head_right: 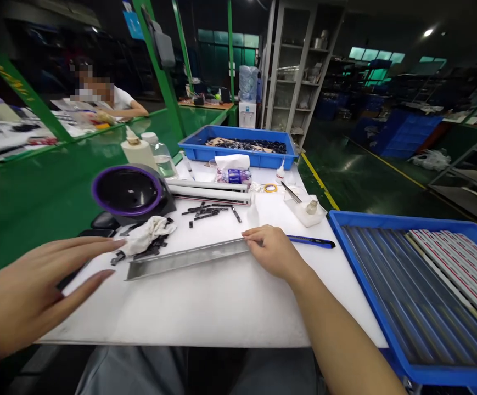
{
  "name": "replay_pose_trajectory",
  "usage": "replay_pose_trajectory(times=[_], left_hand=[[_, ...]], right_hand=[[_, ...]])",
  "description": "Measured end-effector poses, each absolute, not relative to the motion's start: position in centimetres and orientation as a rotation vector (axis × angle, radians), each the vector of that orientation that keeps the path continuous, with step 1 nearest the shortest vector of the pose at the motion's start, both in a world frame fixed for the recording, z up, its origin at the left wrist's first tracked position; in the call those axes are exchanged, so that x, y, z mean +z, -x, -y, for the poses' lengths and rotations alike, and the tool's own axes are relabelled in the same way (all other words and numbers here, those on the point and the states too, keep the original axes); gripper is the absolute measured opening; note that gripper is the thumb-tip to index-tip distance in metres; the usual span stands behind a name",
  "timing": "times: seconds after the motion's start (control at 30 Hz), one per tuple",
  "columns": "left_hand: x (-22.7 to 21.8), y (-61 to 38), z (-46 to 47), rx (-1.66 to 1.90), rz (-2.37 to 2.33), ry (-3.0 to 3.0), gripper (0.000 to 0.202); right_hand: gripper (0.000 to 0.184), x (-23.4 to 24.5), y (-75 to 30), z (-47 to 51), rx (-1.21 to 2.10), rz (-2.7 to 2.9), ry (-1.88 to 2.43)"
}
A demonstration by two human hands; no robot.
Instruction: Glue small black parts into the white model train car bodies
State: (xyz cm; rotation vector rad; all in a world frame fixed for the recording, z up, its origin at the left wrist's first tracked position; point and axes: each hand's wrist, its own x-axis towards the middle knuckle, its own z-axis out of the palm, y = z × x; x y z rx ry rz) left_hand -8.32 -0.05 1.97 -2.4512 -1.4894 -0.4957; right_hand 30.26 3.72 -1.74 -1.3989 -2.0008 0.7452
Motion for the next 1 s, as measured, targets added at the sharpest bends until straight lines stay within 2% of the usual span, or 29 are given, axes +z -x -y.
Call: replay_pose_trajectory(times=[0.17,0.3,0.47,0.6,0.73,0.87,1.0], left_hand=[[-0.1,-0.8,-2.4,-0.328,1.201,2.635,0.058],[-1.7,-2.6,-4.1,-0.217,1.182,2.751,0.042],[-2.7,-1.7,-2.8,-0.403,1.063,2.784,0.035],[-1.9,-1.4,-1.0,-0.445,0.959,2.873,0.031],[0.2,-2.6,-3.3,-0.443,1.115,2.951,0.028],[2.0,-6.0,-9.1,-0.275,1.252,2.989,0.032],[2.1,-9.6,-14.0,-0.007,1.242,2.877,0.03]], right_hand=[[0.022,-1.3,-30.5,-3.9,0.758,1.945,1.419],[0.019,-1.3,-31.4,-4.7,0.662,1.778,1.487],[0.018,-1.7,-32.4,-5.4,0.531,1.608,1.461],[0.018,-1.9,-32.3,-5.6,0.507,1.59,1.448],[0.018,-2.3,-32.0,-5.7,0.518,1.694,1.436],[0.017,-2.7,-32.0,-5.8,0.587,1.787,1.487],[0.017,-2.7,-32.0,-5.7,0.71,1.906,1.467]])
